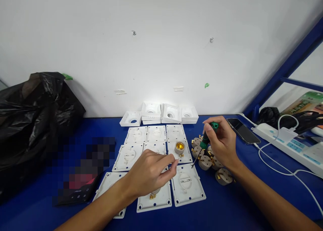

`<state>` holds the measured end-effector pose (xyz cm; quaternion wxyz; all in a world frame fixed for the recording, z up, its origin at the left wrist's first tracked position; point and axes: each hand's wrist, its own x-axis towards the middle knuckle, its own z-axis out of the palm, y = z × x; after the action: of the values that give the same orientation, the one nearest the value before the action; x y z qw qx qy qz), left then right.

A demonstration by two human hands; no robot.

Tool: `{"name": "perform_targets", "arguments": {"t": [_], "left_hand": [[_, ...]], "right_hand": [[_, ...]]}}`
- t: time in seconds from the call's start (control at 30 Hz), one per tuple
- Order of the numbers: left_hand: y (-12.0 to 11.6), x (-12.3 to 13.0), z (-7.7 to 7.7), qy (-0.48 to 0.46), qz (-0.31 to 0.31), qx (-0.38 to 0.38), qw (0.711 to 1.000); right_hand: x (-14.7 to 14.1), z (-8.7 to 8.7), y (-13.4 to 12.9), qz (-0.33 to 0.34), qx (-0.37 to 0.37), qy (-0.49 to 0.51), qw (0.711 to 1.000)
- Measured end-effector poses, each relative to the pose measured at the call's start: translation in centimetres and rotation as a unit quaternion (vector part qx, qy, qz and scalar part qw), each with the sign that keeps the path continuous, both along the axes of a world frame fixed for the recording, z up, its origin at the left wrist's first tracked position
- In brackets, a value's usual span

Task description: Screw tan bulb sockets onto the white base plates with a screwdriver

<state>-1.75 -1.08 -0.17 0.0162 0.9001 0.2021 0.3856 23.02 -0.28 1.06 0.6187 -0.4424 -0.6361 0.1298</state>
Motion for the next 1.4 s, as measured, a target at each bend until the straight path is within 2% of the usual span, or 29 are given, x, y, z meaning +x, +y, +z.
{"name": "perform_targets", "arguments": {"t": [0.2, 0.43, 0.67, 0.97, 1.4], "left_hand": [[-0.4, 0.1, 0.0, 0.002, -0.021, 0.023, 1.000], [-0.8, 0.6, 0.2, 0.004, -0.028, 0.045, 0.999], [-0.9, 1.0, 0.0, -0.014, -0.015, 0.020, 1.000], [-0.8, 1.0, -0.5, -0.006, -0.011, 0.001, 1.000], [-0.7, 0.9, -0.1, 0.023, -0.013, -0.038, 0.999]], "right_hand": [[0.0, 0.0, 0.4, 0.006, 0.004, -0.027, 1.000], [0.3, -0.1, 0.1, -0.029, 0.021, -0.026, 0.999], [0.8, -0.4, 0.3, -0.061, 0.016, -0.053, 0.997], [0.6, -0.7, 0.2, -0.054, -0.005, -0.012, 0.998], [0.9, -0.3, 0.3, -0.047, 0.026, -0.011, 0.999]]}}
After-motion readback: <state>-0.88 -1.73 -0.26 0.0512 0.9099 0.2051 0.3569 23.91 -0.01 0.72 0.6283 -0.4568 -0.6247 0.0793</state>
